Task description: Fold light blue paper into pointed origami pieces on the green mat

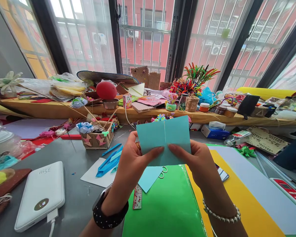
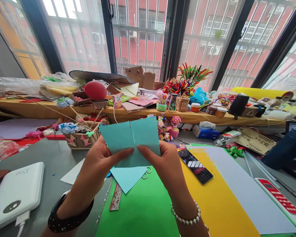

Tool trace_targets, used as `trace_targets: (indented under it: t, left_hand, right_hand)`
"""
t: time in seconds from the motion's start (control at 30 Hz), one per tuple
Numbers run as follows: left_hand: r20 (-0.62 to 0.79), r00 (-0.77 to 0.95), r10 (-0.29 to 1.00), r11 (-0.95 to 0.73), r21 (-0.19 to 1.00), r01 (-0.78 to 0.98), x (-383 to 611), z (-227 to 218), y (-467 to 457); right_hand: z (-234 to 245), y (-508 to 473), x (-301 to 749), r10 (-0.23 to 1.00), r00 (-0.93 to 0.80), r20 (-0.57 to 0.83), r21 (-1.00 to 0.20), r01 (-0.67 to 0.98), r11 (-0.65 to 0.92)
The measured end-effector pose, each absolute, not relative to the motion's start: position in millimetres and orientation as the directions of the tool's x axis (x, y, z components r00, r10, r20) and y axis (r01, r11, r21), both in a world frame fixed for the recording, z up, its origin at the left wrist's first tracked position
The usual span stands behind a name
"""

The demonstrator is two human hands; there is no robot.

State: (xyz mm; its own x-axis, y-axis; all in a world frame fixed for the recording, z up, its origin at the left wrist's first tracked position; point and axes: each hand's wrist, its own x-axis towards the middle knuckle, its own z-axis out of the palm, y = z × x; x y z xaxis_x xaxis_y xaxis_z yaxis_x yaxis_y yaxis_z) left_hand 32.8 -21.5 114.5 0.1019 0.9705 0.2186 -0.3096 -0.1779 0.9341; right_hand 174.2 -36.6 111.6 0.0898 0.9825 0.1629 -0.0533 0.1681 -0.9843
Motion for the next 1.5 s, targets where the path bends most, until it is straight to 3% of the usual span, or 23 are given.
trace_targets:
  t: [0.43,0.73,0.9,1.17,1.5]
  left_hand:
    - [0.229,0.072,0.971,-0.192,0.921,-0.34,35.9,117.7,-28.6]
    - [0.187,0.141,0.972,-0.135,0.939,-0.315,33.5,115.0,-21.8]
    - [0.188,0.12,0.975,-0.145,0.943,-0.298,31.9,114.6,-20.9]
    - [0.215,0.113,0.97,-0.168,0.93,-0.328,34.7,116.8,-23.0]
    - [0.223,0.09,0.971,-0.175,0.911,-0.373,36.6,116.0,-25.1]
  right_hand:
    - [101.6,-29.3,169.2,0.992,0.058,0.114,-0.952,-0.28,0.126]
    - [108.4,-32.6,172.3,0.973,0.143,0.183,-0.973,-0.116,0.2]
    - [114.3,-36.3,175.7,0.986,0.049,0.159,-0.987,-0.029,0.161]
    - [114.1,-35.9,175.9,0.989,0.067,0.131,-0.99,-0.05,0.134]
    - [105.5,-32.0,173.7,0.987,0.037,0.154,-0.965,-0.207,0.158]
